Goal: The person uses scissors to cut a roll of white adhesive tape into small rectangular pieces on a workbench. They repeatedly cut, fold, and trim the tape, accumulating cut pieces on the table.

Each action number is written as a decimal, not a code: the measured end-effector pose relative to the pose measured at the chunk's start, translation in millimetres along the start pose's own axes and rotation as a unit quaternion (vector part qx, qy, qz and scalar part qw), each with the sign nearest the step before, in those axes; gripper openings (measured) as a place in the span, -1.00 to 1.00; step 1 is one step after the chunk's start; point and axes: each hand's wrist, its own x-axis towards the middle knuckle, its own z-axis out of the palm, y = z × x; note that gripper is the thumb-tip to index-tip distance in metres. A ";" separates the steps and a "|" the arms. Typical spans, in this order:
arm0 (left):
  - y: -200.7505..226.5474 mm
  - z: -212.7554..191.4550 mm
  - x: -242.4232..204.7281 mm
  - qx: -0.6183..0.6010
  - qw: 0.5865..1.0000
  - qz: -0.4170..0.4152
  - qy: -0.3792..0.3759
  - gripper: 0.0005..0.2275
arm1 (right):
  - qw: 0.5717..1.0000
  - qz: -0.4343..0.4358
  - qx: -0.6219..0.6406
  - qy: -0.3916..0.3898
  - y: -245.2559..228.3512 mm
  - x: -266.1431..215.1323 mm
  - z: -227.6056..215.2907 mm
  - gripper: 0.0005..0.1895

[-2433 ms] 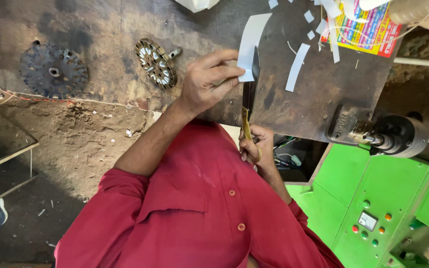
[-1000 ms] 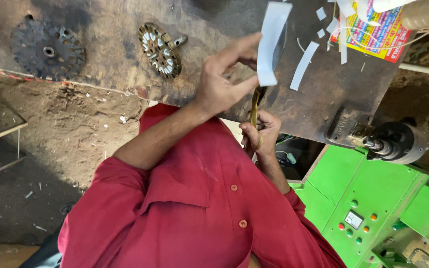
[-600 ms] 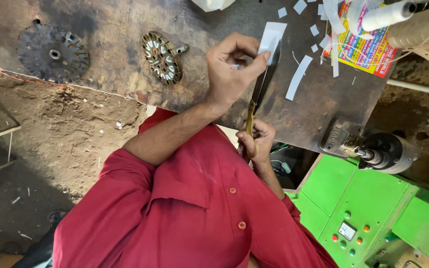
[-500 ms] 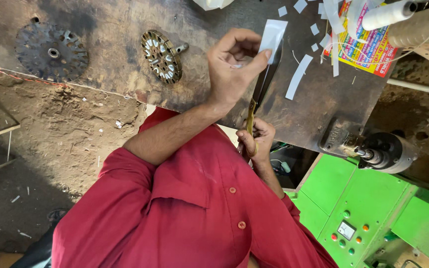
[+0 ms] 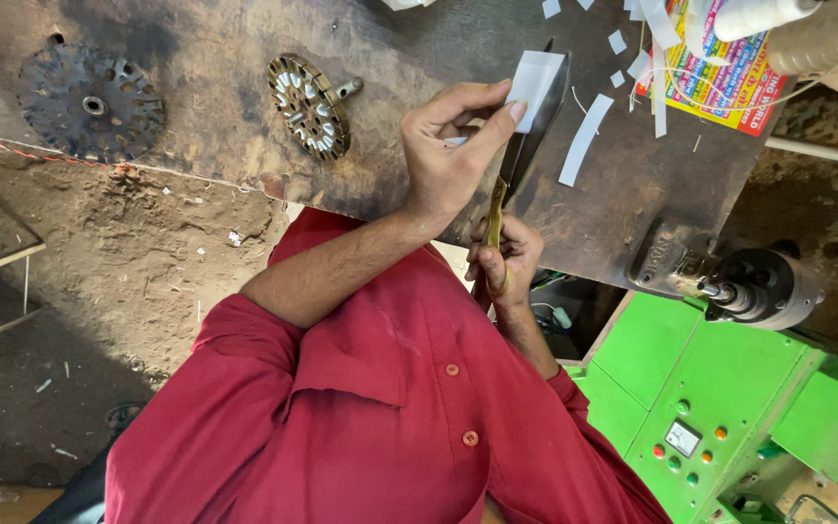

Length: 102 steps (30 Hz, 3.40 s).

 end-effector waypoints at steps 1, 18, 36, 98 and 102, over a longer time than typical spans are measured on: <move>0.2 -0.4 -0.4 -0.002 1.000 -0.001 -0.002 -0.85 | 1.000 0.005 -0.002 0.006 -0.1 0.6 0.4 -0.52; -0.8 -11.2 15.7 -0.041 0.997 0.020 -0.061 -0.81 | 0.997 0.046 -0.068 0.013 -3.2 0.5 4.9 -0.83; -21.4 -16.4 -0.3 -0.008 0.998 -0.047 -0.028 -0.81 | 0.989 0.057 -0.132 0.040 12.7 -6.2 -2.7 -0.78; -52.9 -144.1 -161.2 0.622 0.757 -0.030 -0.198 -0.32 | 0.925 0.344 -0.101 -0.129 57.6 -53.8 -47.5 -0.66; -58.8 -165.0 -176.7 0.602 0.777 -0.018 -0.181 -0.42 | 0.916 0.368 -0.084 -0.138 55.0 -68.2 -47.3 -0.61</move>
